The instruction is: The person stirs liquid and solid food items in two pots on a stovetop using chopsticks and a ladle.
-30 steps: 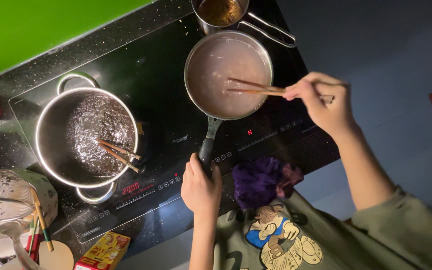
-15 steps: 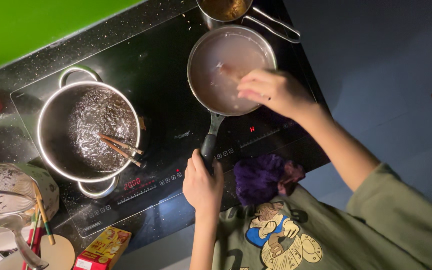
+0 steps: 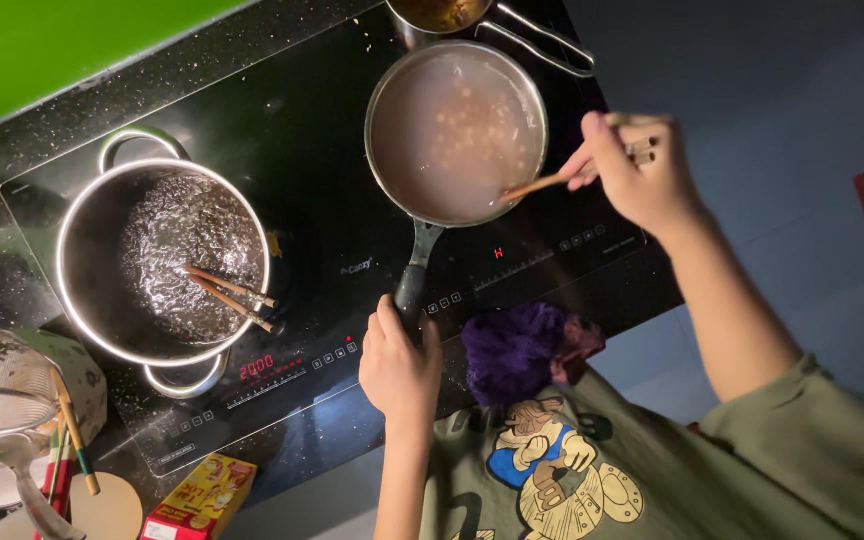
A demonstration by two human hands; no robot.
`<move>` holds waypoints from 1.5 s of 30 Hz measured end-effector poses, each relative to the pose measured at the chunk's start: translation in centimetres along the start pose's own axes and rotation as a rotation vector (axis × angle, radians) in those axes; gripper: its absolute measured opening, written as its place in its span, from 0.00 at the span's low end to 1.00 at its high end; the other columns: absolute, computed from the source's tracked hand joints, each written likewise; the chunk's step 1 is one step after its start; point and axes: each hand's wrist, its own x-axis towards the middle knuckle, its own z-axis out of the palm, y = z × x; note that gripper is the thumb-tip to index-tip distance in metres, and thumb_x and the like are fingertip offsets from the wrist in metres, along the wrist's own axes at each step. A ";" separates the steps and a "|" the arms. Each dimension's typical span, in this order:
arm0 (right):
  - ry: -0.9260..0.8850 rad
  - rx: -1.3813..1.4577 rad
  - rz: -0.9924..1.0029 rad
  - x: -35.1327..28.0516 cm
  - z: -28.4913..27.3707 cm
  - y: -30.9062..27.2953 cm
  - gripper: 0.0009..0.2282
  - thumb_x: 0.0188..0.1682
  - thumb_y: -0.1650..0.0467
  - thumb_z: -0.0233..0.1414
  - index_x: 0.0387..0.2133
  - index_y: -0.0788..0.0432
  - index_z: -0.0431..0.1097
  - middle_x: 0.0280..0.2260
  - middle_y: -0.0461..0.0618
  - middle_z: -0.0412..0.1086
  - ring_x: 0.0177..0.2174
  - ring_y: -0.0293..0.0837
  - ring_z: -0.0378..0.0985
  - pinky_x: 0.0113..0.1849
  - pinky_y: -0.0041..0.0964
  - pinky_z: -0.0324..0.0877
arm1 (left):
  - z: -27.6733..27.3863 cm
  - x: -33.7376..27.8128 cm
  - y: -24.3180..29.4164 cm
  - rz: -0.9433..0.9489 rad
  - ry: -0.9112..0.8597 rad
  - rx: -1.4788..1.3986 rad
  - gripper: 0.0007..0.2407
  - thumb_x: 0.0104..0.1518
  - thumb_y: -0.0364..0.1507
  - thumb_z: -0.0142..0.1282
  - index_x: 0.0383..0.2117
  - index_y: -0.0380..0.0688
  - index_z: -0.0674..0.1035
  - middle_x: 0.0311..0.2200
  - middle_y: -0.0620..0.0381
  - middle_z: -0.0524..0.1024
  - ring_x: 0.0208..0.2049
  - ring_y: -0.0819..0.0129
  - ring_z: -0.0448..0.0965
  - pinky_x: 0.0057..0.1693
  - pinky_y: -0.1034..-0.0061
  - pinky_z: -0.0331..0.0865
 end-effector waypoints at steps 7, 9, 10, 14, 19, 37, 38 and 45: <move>-0.064 0.002 -0.291 -3.7 2.6 1.3 0.12 0.62 0.74 0.48 0.32 0.70 0.76 0.36 0.59 0.76 0.36 0.47 0.80 0.40 0.37 0.75 | -0.1 0.1 0.1 -0.011 -0.013 0.008 0.22 0.51 0.34 0.62 0.52 0.39 0.73 0.37 0.52 0.77 0.35 0.54 0.79 0.36 0.63 0.72; 0.123 0.186 -0.247 -4.5 2.2 1.6 0.12 0.64 0.75 0.46 0.31 0.67 0.74 0.36 0.55 0.76 0.36 0.43 0.82 0.42 0.35 0.82 | -0.1 0.0 0.0 -0.016 -0.018 0.012 0.22 0.51 0.34 0.62 0.52 0.39 0.73 0.36 0.52 0.77 0.35 0.54 0.79 0.36 0.63 0.72; 0.120 0.187 -0.247 -4.8 1.6 1.6 0.12 0.64 0.75 0.46 0.31 0.67 0.74 0.36 0.55 0.76 0.36 0.43 0.82 0.42 0.35 0.82 | 0.0 0.1 0.0 -0.010 -0.011 0.010 0.22 0.51 0.34 0.62 0.52 0.39 0.73 0.37 0.52 0.77 0.35 0.53 0.79 0.36 0.63 0.72; 0.168 0.020 -0.108 -4.8 0.4 1.8 0.08 0.61 0.75 0.51 0.33 0.68 0.74 0.35 0.53 0.77 0.33 0.40 0.82 0.38 0.31 0.78 | 0.0 -0.1 -0.1 -0.007 -0.008 0.014 0.22 0.50 0.34 0.62 0.52 0.39 0.74 0.36 0.52 0.77 0.35 0.53 0.79 0.36 0.63 0.72; 0.087 -0.140 -0.187 -3.3 3.1 2.2 0.04 0.56 0.77 0.56 0.34 0.64 0.79 0.37 0.55 0.78 0.30 0.40 0.78 0.31 0.30 0.72 | 0.1 -0.1 0.0 0.009 0.018 0.019 0.22 0.52 0.34 0.61 0.52 0.38 0.74 0.37 0.52 0.77 0.35 0.53 0.80 0.36 0.63 0.73; 0.070 -0.061 -0.370 -6.4 7.3 1.1 0.11 0.59 0.65 0.52 0.37 0.60 0.78 0.41 0.53 0.76 0.41 0.48 0.82 0.43 0.35 0.78 | 0.1 0.0 0.0 0.034 0.040 0.002 0.20 0.53 0.33 0.60 0.51 0.36 0.74 0.37 0.50 0.76 0.34 0.54 0.79 0.36 0.65 0.73; 0.051 -0.043 -0.286 -6.5 7.5 0.9 0.11 0.57 0.65 0.53 0.38 0.60 0.78 0.41 0.53 0.75 0.38 0.46 0.81 0.40 0.33 0.78 | 0.1 0.0 0.0 0.039 0.041 -0.009 0.20 0.54 0.32 0.59 0.52 0.36 0.74 0.37 0.49 0.76 0.35 0.54 0.79 0.38 0.65 0.73; 0.084 -0.269 -0.437 -7.3 7.5 -1.3 0.26 0.43 0.54 0.60 0.45 0.63 0.76 0.49 0.56 0.69 0.48 0.51 0.70 0.45 0.40 0.67 | -0.8 -1.1 -0.7 0.178 0.187 -0.239 0.24 0.51 0.27 0.63 0.55 0.32 0.70 0.50 0.39 0.72 0.50 0.45 0.75 0.54 0.62 0.72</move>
